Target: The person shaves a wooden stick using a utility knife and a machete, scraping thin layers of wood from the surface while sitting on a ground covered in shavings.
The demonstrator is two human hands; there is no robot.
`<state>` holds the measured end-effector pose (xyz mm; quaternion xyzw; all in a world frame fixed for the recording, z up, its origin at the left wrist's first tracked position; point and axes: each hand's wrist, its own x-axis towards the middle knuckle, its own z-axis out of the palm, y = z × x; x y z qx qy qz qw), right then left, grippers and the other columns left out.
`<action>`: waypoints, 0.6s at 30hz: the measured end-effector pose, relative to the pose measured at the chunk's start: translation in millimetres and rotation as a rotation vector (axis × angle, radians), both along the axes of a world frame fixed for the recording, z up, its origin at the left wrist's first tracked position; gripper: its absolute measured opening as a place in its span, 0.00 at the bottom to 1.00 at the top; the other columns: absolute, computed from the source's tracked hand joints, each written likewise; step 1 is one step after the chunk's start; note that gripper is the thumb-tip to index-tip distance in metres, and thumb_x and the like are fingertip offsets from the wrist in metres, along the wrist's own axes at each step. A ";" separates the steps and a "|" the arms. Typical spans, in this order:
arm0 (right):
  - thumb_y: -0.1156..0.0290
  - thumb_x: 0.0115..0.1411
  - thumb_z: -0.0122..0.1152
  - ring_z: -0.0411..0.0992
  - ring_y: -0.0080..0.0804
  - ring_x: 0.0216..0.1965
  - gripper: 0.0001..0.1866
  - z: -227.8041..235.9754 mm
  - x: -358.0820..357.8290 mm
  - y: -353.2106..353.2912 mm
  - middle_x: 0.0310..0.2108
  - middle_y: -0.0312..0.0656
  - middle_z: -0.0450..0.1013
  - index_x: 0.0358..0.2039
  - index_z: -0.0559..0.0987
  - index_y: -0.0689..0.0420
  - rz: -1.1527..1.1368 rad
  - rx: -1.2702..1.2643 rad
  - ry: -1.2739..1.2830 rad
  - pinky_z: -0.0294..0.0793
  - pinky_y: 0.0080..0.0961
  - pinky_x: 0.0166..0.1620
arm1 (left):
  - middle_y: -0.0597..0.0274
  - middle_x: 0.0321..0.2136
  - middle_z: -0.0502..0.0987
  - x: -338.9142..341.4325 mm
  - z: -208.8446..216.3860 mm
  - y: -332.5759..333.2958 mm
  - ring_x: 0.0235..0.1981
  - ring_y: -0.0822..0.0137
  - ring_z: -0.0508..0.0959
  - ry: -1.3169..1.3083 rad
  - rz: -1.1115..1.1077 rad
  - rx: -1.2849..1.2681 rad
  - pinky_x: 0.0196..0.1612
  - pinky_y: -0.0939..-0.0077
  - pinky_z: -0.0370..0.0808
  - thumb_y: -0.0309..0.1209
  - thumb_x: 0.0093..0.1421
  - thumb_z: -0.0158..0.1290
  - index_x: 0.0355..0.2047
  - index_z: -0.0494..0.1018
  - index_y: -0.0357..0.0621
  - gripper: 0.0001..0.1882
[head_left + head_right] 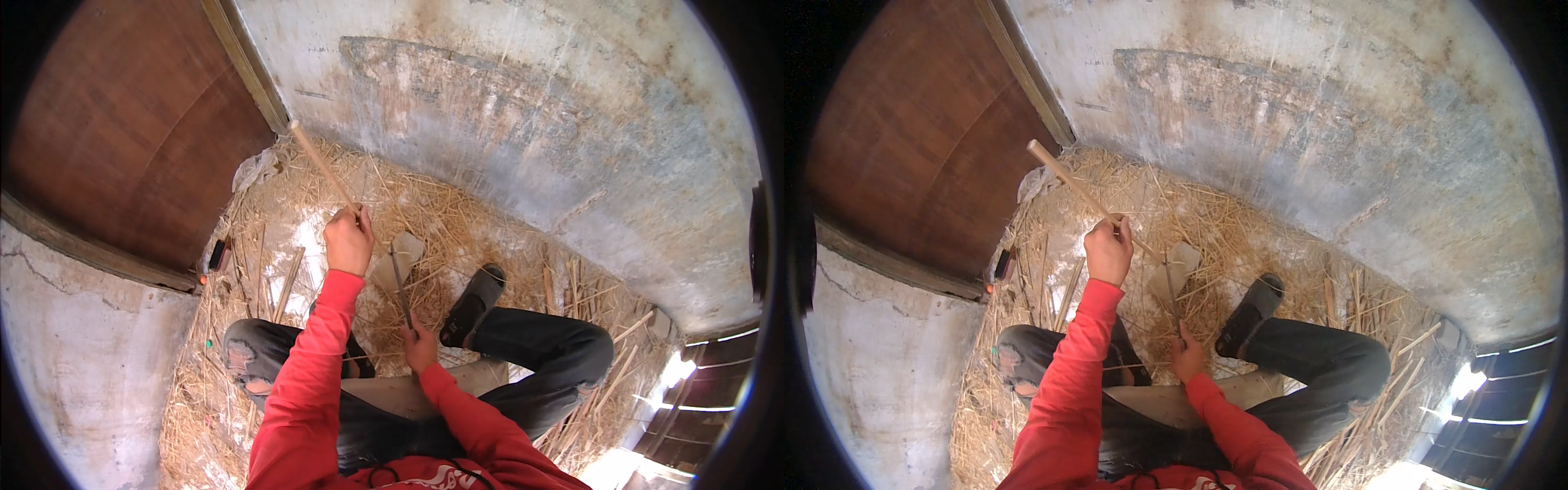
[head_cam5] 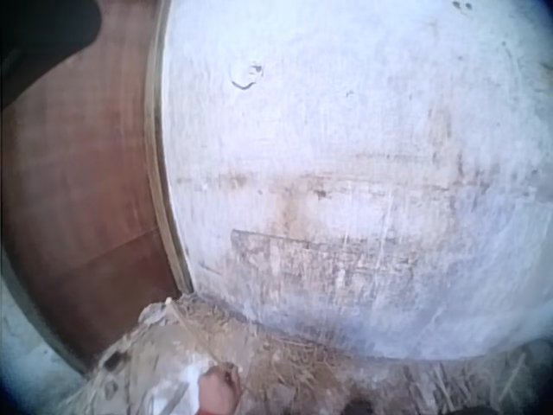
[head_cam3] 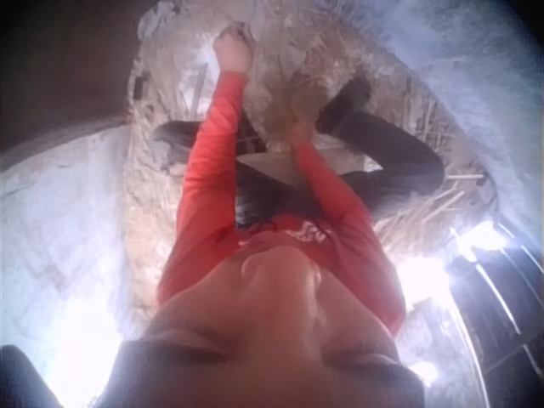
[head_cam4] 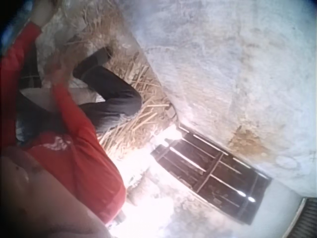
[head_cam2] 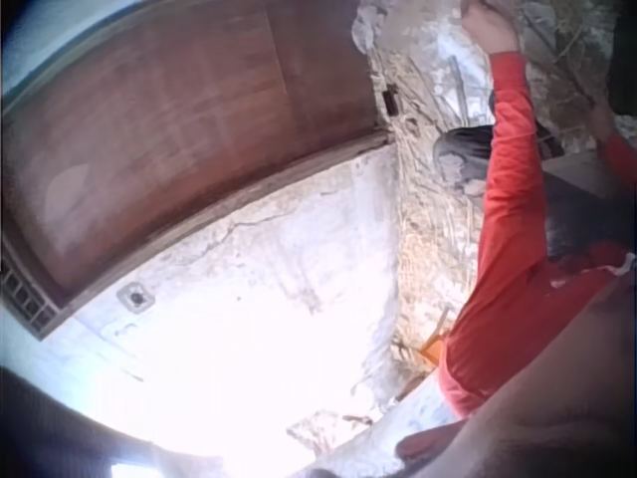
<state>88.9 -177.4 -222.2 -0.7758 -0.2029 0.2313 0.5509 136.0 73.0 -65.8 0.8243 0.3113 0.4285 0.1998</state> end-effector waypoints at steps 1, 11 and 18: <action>0.70 0.69 0.61 0.63 0.13 0.25 0.28 1.3 1.2 1.5 0.23 0.31 0.69 0.68 0.70 0.57 -0.023 0.019 0.023 0.67 0.18 0.30 | 0.46 0.23 0.80 0.0 0.4 3.5 0.22 0.51 0.82 0.003 -0.001 0.014 0.27 0.62 0.77 0.27 0.63 0.61 0.34 0.80 0.34 0.07; 0.66 0.69 0.60 0.63 0.20 0.23 0.29 36.9 2.8 17.1 0.22 0.32 0.68 0.69 0.69 0.57 -0.072 0.146 -0.324 0.66 0.22 0.28 | 0.44 0.24 0.81 -3.9 -0.4 7.9 0.23 0.51 0.83 0.013 0.027 0.004 0.28 0.63 0.78 0.28 0.63 0.60 0.34 0.80 0.34 0.07; 0.66 0.71 0.58 0.67 0.19 0.23 0.28 -31.7 18.5 3.6 0.27 0.35 0.73 0.69 0.68 0.54 -0.073 -0.019 0.018 0.71 0.23 0.30 | 0.45 0.23 0.81 -7.1 -4.1 15.9 0.23 0.52 0.83 0.013 0.052 0.026 0.28 0.63 0.78 0.28 0.63 0.60 0.34 0.80 0.33 0.08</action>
